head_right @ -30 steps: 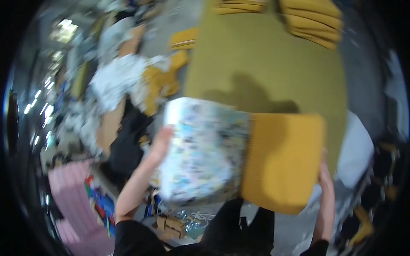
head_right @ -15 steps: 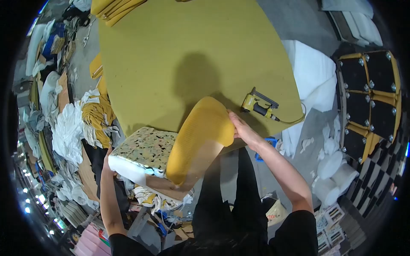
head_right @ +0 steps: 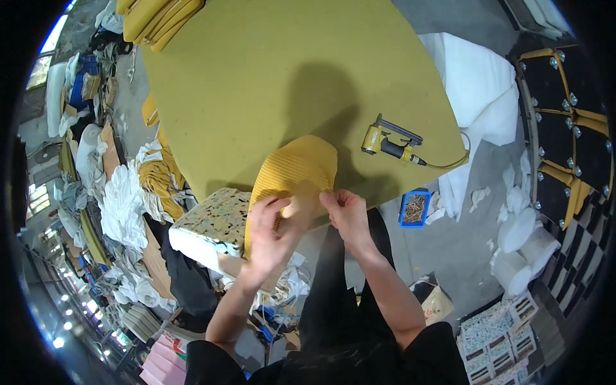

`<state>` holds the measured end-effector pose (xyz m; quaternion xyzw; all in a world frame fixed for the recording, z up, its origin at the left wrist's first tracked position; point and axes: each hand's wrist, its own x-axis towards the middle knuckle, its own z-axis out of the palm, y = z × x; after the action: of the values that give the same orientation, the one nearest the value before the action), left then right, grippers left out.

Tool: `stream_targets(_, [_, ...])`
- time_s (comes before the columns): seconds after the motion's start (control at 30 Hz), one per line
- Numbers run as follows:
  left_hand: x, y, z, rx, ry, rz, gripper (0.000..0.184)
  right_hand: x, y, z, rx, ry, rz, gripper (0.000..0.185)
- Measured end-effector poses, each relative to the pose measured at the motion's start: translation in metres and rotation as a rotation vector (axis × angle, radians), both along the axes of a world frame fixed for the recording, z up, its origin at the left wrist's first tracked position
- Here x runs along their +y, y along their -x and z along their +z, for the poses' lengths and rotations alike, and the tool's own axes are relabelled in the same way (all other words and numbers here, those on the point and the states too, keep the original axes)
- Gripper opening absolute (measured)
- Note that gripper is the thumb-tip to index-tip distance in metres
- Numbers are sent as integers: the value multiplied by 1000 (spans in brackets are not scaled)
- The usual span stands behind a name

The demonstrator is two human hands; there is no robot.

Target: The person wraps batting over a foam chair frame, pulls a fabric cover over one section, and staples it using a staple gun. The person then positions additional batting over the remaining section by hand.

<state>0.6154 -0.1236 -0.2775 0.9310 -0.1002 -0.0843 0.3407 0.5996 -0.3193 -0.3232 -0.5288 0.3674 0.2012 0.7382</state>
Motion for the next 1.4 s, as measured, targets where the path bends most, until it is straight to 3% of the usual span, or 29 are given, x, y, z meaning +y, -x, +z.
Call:
stream_targets(0.07, [-21, -4, -22, -122, -43, -29, 56, -4, 0, 10, 116, -477, -214, 33])
stream_targets(0.17, [-35, -20, -18, -180, -101, -85, 58, -13, -6, 17, 192, -660, -257, 33])
stream_targets(0.3, [-23, -40, -18, -284, -117, -258, 56, -25, 0, 4, 157, -686, -116, 33])
stream_targets(0.37, [-16, -51, -21, -431, -227, -454, 44, -26, -1, 3, 107, -635, -7, 29])
stream_targets(0.5, [-23, -53, -20, -445, -176, -580, 43, -18, 2, -4, 86, -621, -51, 29])
stream_targets(0.6, [-13, -49, -30, -439, -110, -623, 44, -31, 7, -14, 27, -527, 108, 26])
stream_targets(0.67, [-12, -49, -36, -543, -94, -656, 42, -56, 12, -42, -52, -311, 439, 24])
stream_targets(0.73, [-13, -54, -36, -551, -102, -674, 43, -80, 15, -105, -170, 284, 396, 21])
stream_targets(0.8, [-15, -57, -37, -583, -75, -673, 43, -100, -1, -132, -221, 1103, 497, 33])
stream_targets(0.87, [-16, -56, -41, -595, -49, -661, 40, -120, -6, -174, -315, 1379, 549, 58])
stream_targets(0.97, [-12, -53, -45, -608, -45, -662, 36, -133, 2, -224, -116, 1531, 763, 65])
stream_targets(1.1, [-8, -47, -44, -554, -79, -684, 45, -143, 4, -258, -89, 1599, 811, 70])
stream_targets(1.17, [-6, -43, -47, -550, -147, -703, 47, -156, -6, -256, -360, 1706, 993, 75])
stream_targets(1.2, [-6, -40, -48, -553, -140, -697, 47, -159, -13, -248, -360, 1714, 998, 75])
stream_targets(1.27, [-3, -38, -49, -525, -136, -662, 47, -161, -33, -233, -60, 1499, 1300, 82])
stream_targets(1.33, [2, -39, -50, -495, -121, -669, 48, -156, -42, -212, -150, 1480, 1197, 80])
stream_targets(1.4, [4, -37, -49, -465, -80, -679, 49, -144, -37, -152, 98, 1165, 1178, 75])
